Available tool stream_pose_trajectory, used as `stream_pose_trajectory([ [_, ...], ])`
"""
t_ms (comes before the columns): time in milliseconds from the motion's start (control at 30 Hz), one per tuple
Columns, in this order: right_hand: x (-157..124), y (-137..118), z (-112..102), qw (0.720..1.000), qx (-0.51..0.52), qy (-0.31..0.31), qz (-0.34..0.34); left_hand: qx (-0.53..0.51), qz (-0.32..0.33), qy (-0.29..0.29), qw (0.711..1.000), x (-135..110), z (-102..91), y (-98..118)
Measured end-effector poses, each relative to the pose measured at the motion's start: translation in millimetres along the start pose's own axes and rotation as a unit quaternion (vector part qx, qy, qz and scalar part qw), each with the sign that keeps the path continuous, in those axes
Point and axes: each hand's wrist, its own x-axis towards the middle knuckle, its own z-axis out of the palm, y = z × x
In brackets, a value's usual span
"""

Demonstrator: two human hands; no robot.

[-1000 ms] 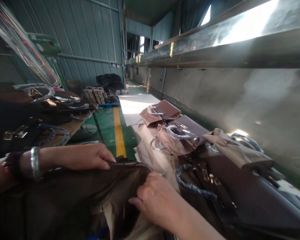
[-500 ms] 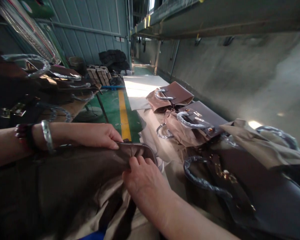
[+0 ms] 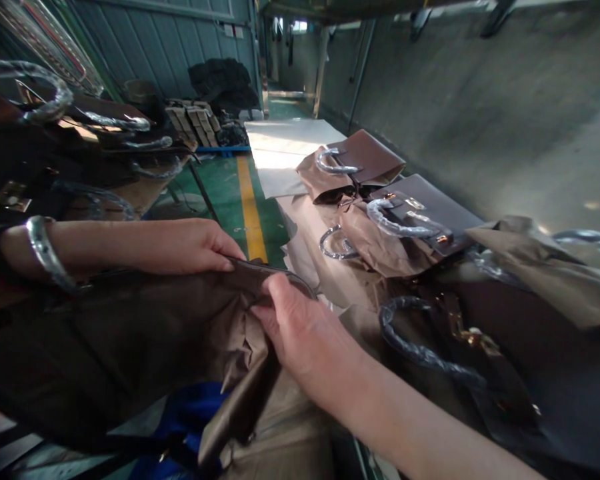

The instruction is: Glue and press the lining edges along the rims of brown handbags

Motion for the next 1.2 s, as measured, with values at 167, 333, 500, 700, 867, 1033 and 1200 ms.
stream_pose_trajectory([
  [167, 15.3, 6.4, -6.8, 0.986, -0.131, 0.101, 0.006, -0.043, 0.005, -0.009, 0.999, 1.3, 1.0, -4.2],
  [333, 35.5, 7.9, -12.1, 0.972, -0.197, 0.112, -0.069, -0.062, 0.011, -0.015, 0.998, -1.7, 0.9, -2.8],
  [500, 54.7, 2.5, -11.8, 0.996, -0.084, 0.003, 0.006, -0.07, 0.037, -0.009, 0.997, -2.3, 2.6, -5.8],
  [700, 63.7, -2.2, -11.5, 0.997, -0.067, -0.007, 0.026, -0.064, 0.011, 0.018, 0.998, -3.3, 7.0, -12.8],
  [867, 68.2, -6.8, -11.9, 0.995, -0.097, -0.007, 0.021, -0.093, 0.018, 0.005, 0.995, -4.7, 9.7, -20.7],
  [1033, 70.7, -5.2, -10.2, 0.994, -0.109, 0.0, 0.025, -0.137, 0.036, 0.022, 0.99, -1.6, 14.9, -27.2],
  [1200, 64.4, 6.3, -6.1, 0.999, -0.027, -0.015, 0.021, -0.165, 0.059, 0.041, 0.984, 3.9, 20.6, -25.4],
])
